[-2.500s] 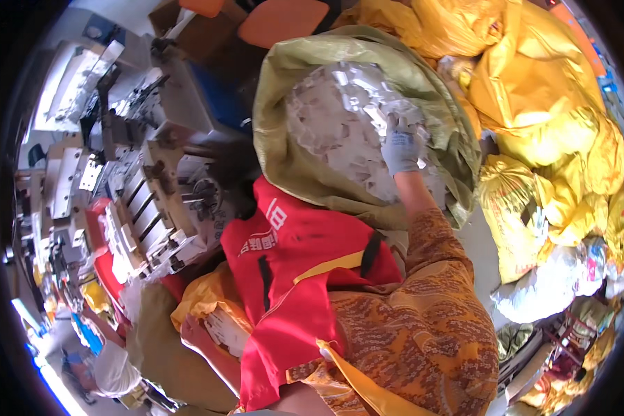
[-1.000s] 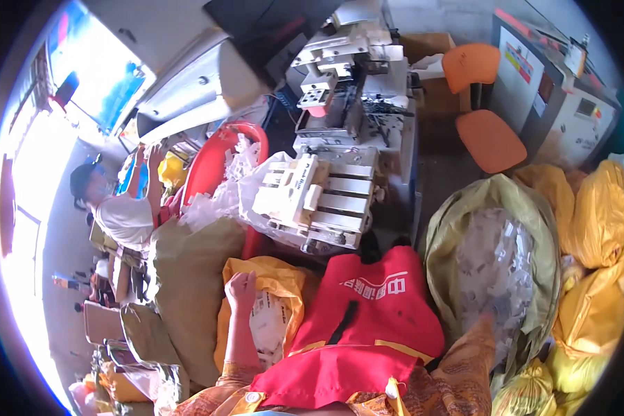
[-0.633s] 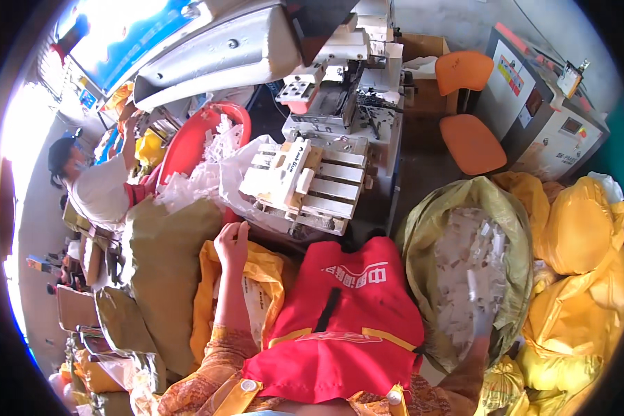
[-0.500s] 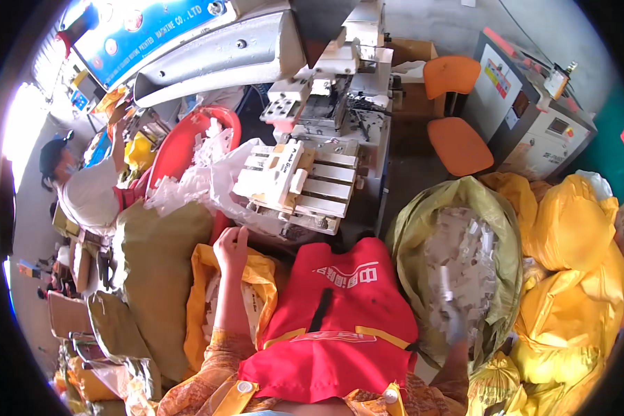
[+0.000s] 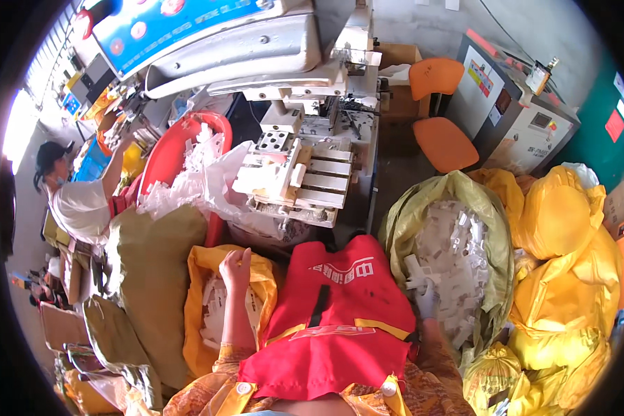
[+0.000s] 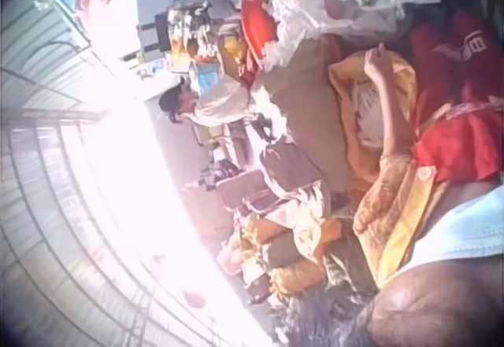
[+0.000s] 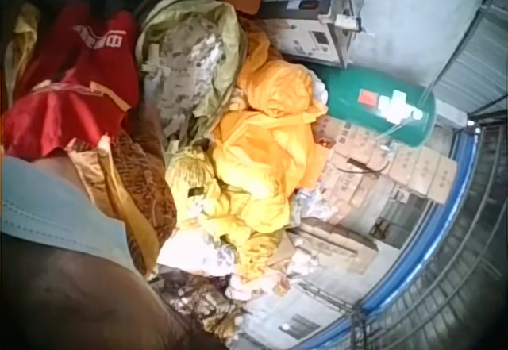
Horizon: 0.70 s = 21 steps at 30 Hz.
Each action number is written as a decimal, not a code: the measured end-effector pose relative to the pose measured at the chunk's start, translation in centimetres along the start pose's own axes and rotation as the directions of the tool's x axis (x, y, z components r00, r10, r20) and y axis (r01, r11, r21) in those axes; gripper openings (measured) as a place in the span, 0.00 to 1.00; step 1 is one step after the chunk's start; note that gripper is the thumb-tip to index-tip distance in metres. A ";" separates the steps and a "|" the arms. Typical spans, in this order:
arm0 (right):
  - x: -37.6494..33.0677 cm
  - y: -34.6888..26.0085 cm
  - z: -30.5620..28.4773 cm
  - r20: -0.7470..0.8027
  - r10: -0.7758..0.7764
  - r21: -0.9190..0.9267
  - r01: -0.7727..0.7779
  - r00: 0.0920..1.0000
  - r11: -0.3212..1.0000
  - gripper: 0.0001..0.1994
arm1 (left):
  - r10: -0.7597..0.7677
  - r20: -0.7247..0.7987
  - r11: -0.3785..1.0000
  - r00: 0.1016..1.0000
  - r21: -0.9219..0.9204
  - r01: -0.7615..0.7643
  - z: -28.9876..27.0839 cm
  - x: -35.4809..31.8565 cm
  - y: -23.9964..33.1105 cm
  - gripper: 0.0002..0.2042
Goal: The person takes plastic toy gun parts from a bag, places them onto a printing machine fixture, and deposits the printed toy gun parts into another bag.
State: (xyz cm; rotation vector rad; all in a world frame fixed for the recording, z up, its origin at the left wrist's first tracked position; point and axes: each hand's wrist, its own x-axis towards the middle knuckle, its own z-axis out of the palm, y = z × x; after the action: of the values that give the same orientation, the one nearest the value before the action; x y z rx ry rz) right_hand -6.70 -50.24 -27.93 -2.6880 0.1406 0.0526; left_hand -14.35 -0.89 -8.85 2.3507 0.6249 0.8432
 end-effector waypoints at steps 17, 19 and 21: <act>-0.2 -3.9 -9.1 0.187 0.177 0.847 -0.250 0.966 0.469 0.18 | 0.275 -0.271 0.942 0.922 -0.115 -0.315 2.2 11.7 6.2 0.09; 0.6 -6.1 -10.3 0.202 0.096 0.941 -0.221 0.975 0.256 0.19 | 0.308 -0.270 0.927 0.912 -0.129 -0.352 3.1 13.1 7.4 0.08; 1.9 -6.7 -10.2 0.262 0.064 0.957 -0.268 0.963 0.113 0.18 | 0.268 -0.133 0.934 0.954 -0.205 -0.291 4.2 14.4 8.5 0.07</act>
State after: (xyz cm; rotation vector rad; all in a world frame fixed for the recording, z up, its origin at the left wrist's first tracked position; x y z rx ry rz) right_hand -3.99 -48.86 -15.93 -1.2169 0.3038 0.1740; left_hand 0.48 -0.19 -0.06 2.2300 0.2191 1.1054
